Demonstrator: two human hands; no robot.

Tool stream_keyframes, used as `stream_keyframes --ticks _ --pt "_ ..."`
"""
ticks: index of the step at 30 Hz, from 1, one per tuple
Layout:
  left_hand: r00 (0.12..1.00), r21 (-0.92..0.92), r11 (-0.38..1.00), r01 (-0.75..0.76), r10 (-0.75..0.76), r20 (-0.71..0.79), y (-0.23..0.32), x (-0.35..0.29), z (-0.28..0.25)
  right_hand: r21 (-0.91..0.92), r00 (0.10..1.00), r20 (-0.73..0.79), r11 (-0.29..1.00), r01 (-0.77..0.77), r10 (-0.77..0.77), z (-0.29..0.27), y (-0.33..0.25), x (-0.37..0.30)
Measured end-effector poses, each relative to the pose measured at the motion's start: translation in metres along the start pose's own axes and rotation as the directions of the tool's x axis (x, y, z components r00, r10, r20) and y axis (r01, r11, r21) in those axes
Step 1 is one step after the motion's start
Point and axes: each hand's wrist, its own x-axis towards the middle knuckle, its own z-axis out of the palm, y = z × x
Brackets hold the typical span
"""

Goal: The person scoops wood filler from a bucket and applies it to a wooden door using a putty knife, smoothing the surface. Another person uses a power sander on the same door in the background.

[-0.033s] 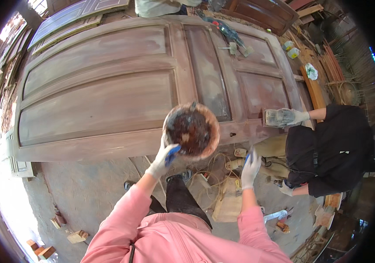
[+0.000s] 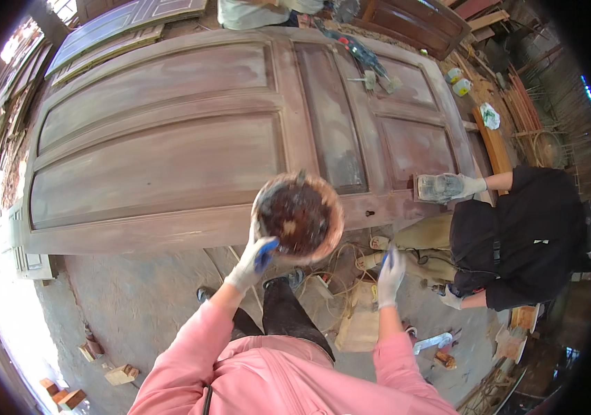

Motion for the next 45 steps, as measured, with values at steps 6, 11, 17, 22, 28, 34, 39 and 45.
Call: stream_keyframes --ticks 6,11,17,22,28,34,39,45 --pt "0.986 -0.363 0.925 -0.110 0.055 -0.158 -0.007 -0.173 -0.167 -0.194 0.872 0.357 0.940 -0.282 0.335 0.025 -0.011 -0.216" --pt "0.925 -0.347 0.900 -0.265 0.136 -0.355 0.029 -0.293 -0.300 -0.303 0.874 0.388 0.936 -0.180 0.293 0.053 -0.049 -0.317" --pt "0.785 -0.366 0.776 -0.514 0.254 -0.565 0.076 -0.404 -0.372 0.178 0.900 0.434 0.983 -0.040 -0.042 0.128 -0.164 -0.238" --pt "0.646 -0.340 0.618 -0.709 0.377 -0.664 0.072 -0.433 -0.379 0.525 0.773 0.601 0.829 -0.193 -0.201 0.170 -0.352 -0.161" --pt "0.553 -0.351 0.489 -0.799 0.367 -0.748 0.065 -0.432 -0.379 0.722 0.596 0.578 0.690 -0.055 -0.557 0.198 -0.537 -0.186" --pt "0.438 -0.263 0.444 -0.856 0.357 -0.825 0.067 -0.404 -0.390 0.781 0.314 0.615 0.613 -0.119 -0.723 0.244 -0.615 -0.203" --pt "0.356 -0.238 0.357 -0.903 0.314 -0.880 0.105 -0.419 -0.443 0.771 0.129 0.635 0.613 -0.173 -0.762 0.271 -0.734 -0.210" --pt "0.289 -0.216 0.230 -0.949 0.357 -0.888 0.153 -0.444 -0.482 0.796 0.168 0.564 0.587 0.148 -0.808 0.333 -0.835 -0.217"
